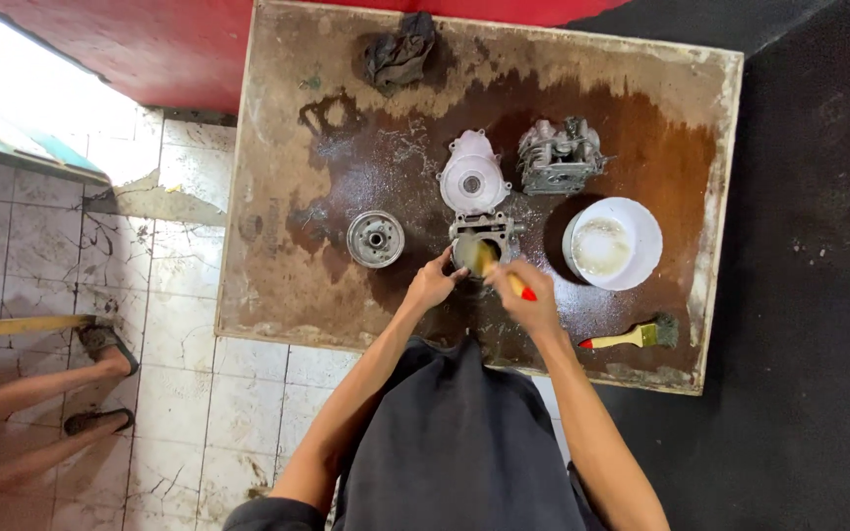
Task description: Cleaning motorcycle engine components using a brush and cleaning solution.
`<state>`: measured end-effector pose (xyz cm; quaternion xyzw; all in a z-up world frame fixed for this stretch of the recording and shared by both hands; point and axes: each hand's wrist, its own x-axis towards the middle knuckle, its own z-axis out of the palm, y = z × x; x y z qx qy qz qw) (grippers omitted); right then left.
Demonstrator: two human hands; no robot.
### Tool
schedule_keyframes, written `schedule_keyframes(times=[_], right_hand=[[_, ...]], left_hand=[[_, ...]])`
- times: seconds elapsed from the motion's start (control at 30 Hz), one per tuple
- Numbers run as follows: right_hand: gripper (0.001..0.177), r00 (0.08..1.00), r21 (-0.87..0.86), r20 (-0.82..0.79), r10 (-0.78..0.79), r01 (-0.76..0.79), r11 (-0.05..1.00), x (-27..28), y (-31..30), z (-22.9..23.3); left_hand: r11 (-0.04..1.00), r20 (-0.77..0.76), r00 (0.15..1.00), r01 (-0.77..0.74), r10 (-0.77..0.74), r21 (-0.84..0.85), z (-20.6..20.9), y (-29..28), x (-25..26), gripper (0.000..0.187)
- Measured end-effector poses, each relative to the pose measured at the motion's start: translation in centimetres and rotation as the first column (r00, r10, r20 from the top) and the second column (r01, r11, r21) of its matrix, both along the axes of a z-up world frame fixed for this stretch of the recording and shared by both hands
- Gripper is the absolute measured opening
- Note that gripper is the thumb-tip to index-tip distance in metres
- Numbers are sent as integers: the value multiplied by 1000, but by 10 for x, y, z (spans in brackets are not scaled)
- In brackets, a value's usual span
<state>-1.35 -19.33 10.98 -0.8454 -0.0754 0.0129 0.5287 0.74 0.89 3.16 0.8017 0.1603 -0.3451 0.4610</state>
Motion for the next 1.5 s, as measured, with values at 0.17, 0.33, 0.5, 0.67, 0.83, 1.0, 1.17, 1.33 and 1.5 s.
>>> schedule_keyframes(times=[0.17,0.33,0.5,0.67,0.83,1.0,1.17,1.33,1.5], right_hand=[[19,986,70,-3,-164,164,984,4,7,-2],[17,974,196,30,-226,216,957,6,14,-1],[12,976,169,-22,-217,218,961,15,-4,-16],[14,994,22,103,-37,35,999,5,2,-7],[21,967,127,-163,-196,217,968,15,2,-18],[19,963,128,-268,41,-7,992,-1,3,-26],[14,979,124,99,-179,166,978,7,-9,-33],[13,985,-95,150,-90,105,990,3,-33,-33],[13,972,219,-105,-212,230,948,2,-51,-16]], left_hand=[[999,100,995,27,-30,27,-49,0,-6,82],[999,-51,999,11,-8,44,-4,0,0,83],[998,108,993,53,-54,18,-40,1,1,84],[998,59,996,59,-60,14,-39,1,2,83],[990,42,993,103,-108,92,-47,1,6,84],[998,76,996,53,-56,40,-56,1,-1,78],[997,50,996,75,-77,26,-35,0,3,80],[998,122,992,30,-22,-62,-58,0,1,83],[998,91,995,38,-34,-47,-61,1,-1,86]])
